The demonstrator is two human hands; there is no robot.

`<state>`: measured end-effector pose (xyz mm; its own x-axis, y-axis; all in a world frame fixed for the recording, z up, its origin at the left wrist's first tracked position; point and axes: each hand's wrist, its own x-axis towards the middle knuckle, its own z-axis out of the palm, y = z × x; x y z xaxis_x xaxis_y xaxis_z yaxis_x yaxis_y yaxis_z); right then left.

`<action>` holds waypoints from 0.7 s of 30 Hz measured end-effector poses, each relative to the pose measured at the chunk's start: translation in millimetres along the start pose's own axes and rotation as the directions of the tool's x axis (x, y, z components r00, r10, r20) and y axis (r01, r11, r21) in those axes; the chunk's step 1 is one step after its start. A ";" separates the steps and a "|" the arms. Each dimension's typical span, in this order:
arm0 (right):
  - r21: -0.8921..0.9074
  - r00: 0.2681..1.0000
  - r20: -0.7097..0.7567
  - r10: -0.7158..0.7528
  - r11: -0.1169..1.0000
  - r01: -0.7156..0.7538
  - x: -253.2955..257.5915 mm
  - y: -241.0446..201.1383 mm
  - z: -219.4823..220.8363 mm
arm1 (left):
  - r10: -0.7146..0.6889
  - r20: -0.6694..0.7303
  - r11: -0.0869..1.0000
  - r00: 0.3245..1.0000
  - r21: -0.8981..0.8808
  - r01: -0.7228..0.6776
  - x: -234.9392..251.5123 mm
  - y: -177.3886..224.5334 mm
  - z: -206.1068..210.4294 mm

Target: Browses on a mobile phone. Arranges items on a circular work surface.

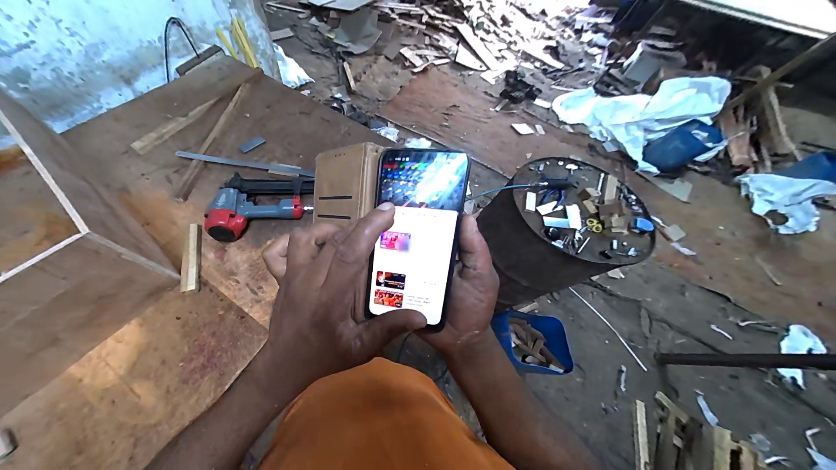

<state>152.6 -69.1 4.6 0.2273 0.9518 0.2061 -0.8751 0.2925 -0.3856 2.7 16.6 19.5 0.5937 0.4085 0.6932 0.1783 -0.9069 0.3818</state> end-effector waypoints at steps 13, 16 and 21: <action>0.009 1.000 0.002 -0.019 1.000 0.019 -1.8 -4.3 0.6 | -0.012 0.037 0.999 0.999 -0.036 0.013 -16.2 9.4 2.1; 0.014 1.000 -0.009 -0.008 1.000 0.009 -2.7 -4.2 0.8 | -0.006 0.029 1.000 1.000 -0.022 0.007 -17.3 9.9 2.7; 0.026 1.000 0.001 -0.004 1.000 0.004 -2.6 -1.1 2.1 | 0.000 0.008 1.000 1.000 -0.020 0.000 -14.0 5.7 0.4</action>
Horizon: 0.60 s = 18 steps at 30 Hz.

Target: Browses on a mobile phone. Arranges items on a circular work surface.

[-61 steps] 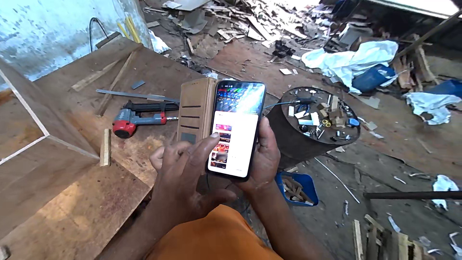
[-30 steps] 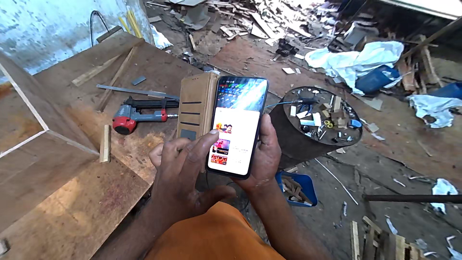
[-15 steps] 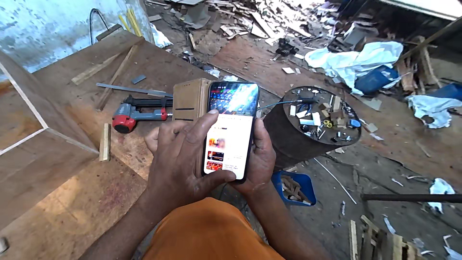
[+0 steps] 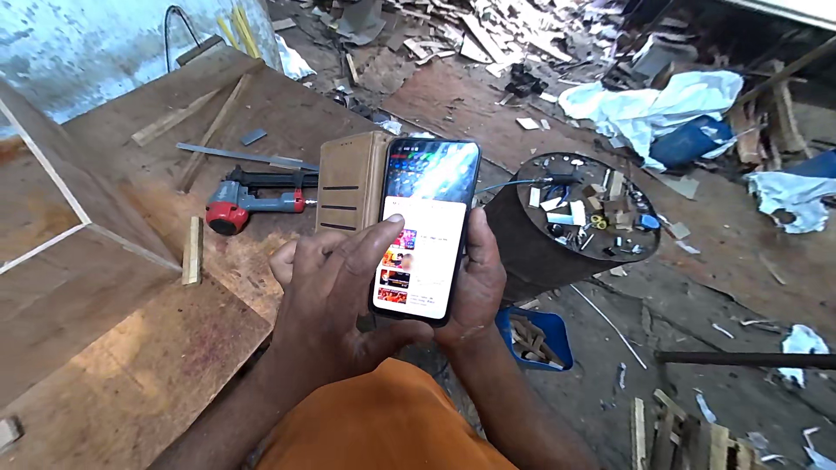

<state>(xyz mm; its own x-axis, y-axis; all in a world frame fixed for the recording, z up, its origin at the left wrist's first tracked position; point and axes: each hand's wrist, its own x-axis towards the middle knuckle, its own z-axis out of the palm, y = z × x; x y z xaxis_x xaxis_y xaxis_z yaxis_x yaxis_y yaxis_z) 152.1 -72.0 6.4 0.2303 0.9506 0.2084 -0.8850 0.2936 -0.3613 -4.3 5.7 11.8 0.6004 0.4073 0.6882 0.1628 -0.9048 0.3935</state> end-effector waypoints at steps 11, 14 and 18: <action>-0.023 1.000 0.000 0.017 1.000 -0.017 0.1 3.9 1.2 | 0.002 0.003 0.999 1.000 0.040 -0.002 5.3 -3.4 -6.2; -0.023 1.000 0.004 0.023 0.999 -0.023 -0.3 3.8 2.3 | 0.000 0.000 0.999 1.000 0.042 0.000 5.2 -2.9 -6.8; -0.006 1.000 0.013 0.028 1.000 -0.028 0.0 3.9 4.8 | -0.009 -0.003 0.999 1.000 0.034 0.009 2.8 -1.3 -8.5</action>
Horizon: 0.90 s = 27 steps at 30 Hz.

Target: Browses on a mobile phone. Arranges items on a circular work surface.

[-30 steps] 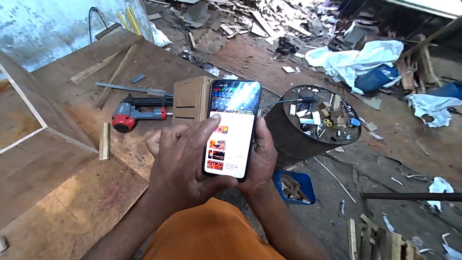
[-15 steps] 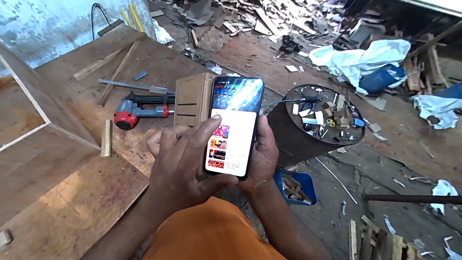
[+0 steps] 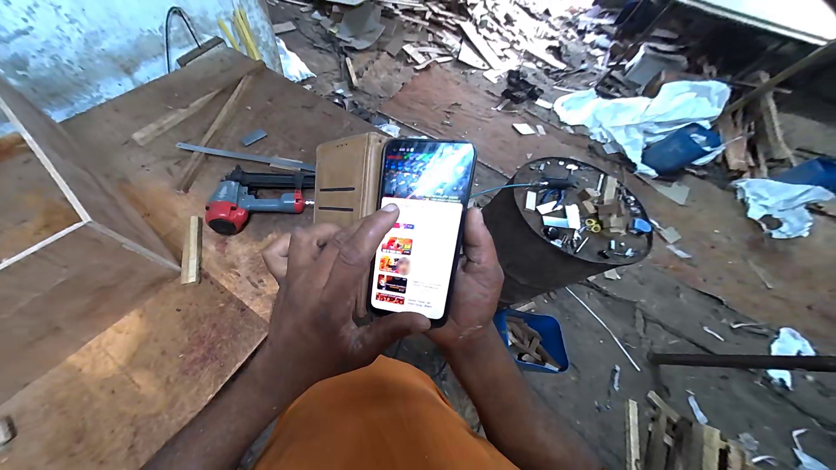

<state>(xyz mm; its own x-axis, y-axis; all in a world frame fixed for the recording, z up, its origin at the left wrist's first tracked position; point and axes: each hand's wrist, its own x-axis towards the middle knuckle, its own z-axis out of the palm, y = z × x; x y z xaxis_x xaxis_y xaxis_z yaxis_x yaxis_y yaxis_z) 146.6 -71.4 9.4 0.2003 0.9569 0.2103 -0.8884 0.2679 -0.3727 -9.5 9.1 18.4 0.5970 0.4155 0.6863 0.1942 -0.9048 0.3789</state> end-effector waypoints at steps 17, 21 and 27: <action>-0.051 0.999 -0.048 0.002 0.999 -0.004 -3.4 10.7 3.6 | -0.019 -0.015 1.000 1.000 -0.019 0.018 -2.3 -4.3 -7.0; -0.058 0.999 -0.048 -0.008 0.998 0.005 -5.1 12.5 3.6 | -0.023 -0.008 1.000 1.000 -0.006 0.023 -3.9 -3.8 -8.5; -0.036 0.999 -0.041 -0.008 0.999 0.007 -6.1 13.2 4.4 | -0.018 0.002 1.000 1.000 -0.015 0.018 -9.5 -0.1 -9.4</action>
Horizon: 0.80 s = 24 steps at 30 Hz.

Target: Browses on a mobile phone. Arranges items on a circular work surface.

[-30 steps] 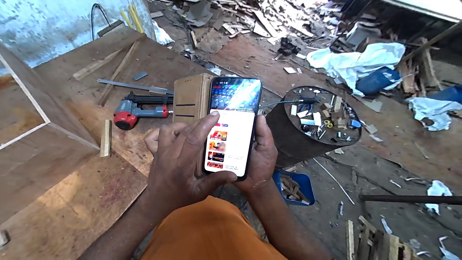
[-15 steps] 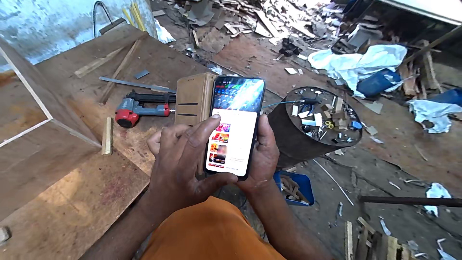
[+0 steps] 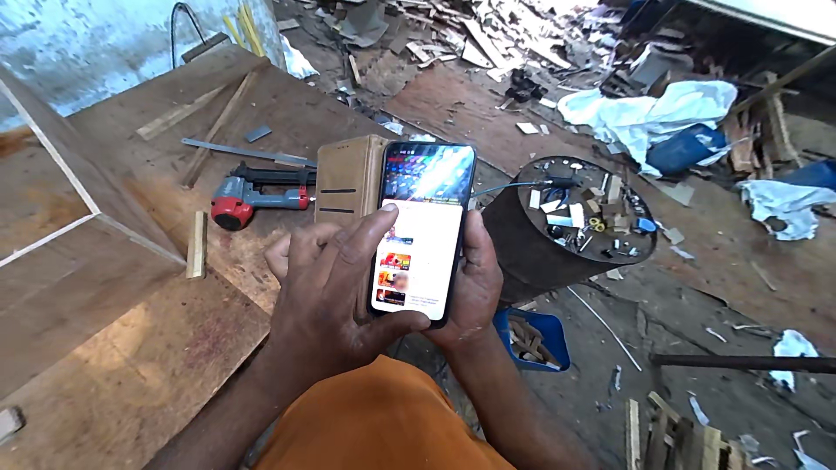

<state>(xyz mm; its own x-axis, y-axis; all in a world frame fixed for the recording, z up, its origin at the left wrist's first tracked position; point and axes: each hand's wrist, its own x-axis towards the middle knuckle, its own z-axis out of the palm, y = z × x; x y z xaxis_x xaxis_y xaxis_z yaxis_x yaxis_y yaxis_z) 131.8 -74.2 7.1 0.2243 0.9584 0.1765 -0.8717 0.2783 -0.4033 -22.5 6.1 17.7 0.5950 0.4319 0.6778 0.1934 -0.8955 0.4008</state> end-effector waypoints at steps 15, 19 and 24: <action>0.017 1.000 -0.004 -0.029 0.999 0.029 -1.9 -1.3 4.0 | -0.020 0.005 1.000 1.000 -0.004 0.020 -20.7 9.2 -0.9; -0.003 0.999 -0.014 -0.052 0.999 0.052 -1.1 -2.8 2.6 | -0.037 0.011 0.999 0.999 -0.021 0.037 -27.2 11.0 -0.7; -0.027 0.998 -0.015 -0.068 0.997 0.068 -0.6 -3.9 2.7 | -0.037 0.001 0.999 0.999 -0.009 0.037 -31.6 12.3 0.0</action>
<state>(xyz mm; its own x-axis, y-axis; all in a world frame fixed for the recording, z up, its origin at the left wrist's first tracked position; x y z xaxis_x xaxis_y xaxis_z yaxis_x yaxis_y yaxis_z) 134.0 -76.0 10.9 0.2896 0.9381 0.1900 -0.8426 0.3440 -0.4144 -38.9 -18.6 1.2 0.5879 0.4644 0.6623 0.2081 -0.8781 0.4309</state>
